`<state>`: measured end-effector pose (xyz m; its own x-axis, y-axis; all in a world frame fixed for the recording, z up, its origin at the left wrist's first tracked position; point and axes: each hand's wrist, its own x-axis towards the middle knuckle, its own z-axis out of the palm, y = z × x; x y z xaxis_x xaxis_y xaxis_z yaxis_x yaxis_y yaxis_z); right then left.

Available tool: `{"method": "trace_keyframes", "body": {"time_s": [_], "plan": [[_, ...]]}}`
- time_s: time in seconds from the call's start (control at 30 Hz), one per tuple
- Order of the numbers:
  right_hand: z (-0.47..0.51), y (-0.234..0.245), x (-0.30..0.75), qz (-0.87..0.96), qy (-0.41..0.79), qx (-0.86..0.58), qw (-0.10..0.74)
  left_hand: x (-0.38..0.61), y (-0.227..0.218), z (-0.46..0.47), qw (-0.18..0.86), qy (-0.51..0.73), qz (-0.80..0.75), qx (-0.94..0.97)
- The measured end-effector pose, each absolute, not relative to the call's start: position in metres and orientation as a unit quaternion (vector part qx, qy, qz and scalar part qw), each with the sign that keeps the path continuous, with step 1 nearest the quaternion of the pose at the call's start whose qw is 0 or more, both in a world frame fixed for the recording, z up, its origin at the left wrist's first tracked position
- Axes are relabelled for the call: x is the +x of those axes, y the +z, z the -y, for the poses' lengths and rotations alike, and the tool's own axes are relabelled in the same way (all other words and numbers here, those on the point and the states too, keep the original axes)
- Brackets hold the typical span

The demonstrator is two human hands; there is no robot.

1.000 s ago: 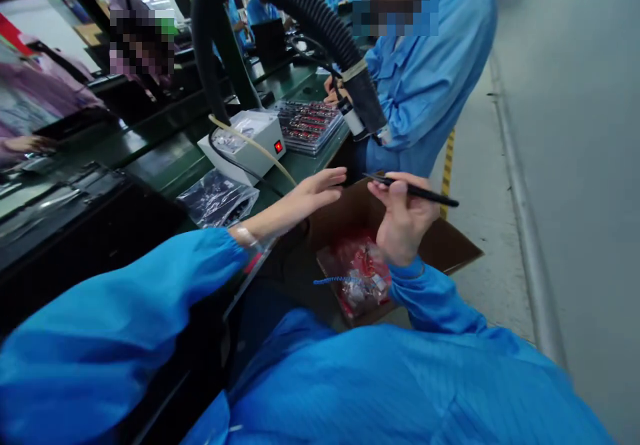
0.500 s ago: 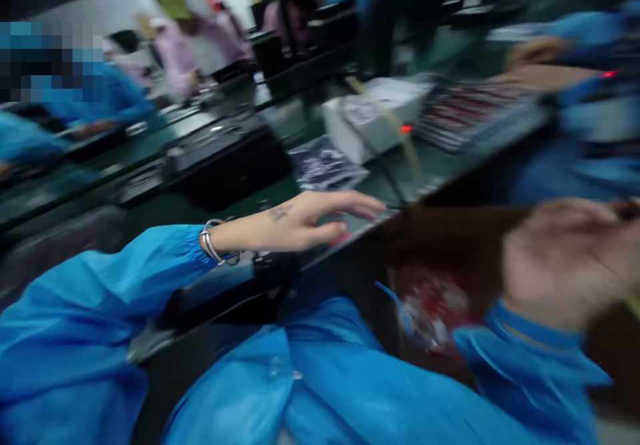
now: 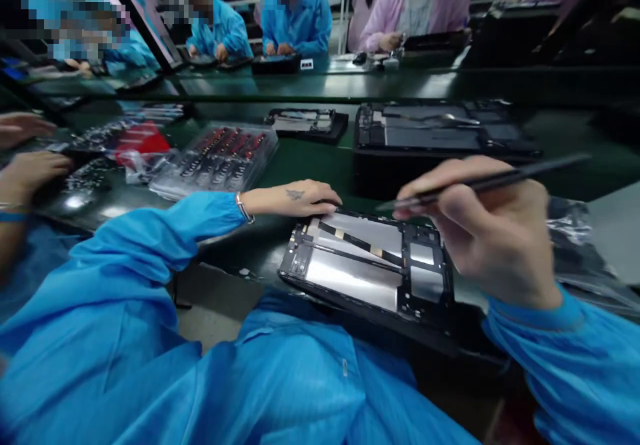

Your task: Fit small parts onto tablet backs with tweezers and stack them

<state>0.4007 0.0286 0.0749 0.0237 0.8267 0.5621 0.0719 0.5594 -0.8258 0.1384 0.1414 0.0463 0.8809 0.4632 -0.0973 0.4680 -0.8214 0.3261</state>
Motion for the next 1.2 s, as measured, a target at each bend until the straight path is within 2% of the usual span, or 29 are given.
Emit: {"method": "trace_keyframes", "body": {"time_s": [0.1,0.33,0.7,1.2], "plan": [[-0.059,0.069,0.388,0.65,0.32,-0.364,0.585,0.145,0.038,-0.148,0.203,0.028,-0.215,0.955],[-0.077,0.033,0.404,0.64,0.348,-0.469,0.499,0.154,0.022,-0.137,0.195,0.061,-0.231,0.951],[-0.068,0.036,0.405,0.674,0.339,-0.534,0.382,0.146,0.027,-0.129,0.247,0.056,-0.246,0.936],[-0.069,0.041,0.402,0.73,0.285,-0.526,0.332,0.146,0.021,-0.132,0.239,0.079,-0.24,0.938]]}}
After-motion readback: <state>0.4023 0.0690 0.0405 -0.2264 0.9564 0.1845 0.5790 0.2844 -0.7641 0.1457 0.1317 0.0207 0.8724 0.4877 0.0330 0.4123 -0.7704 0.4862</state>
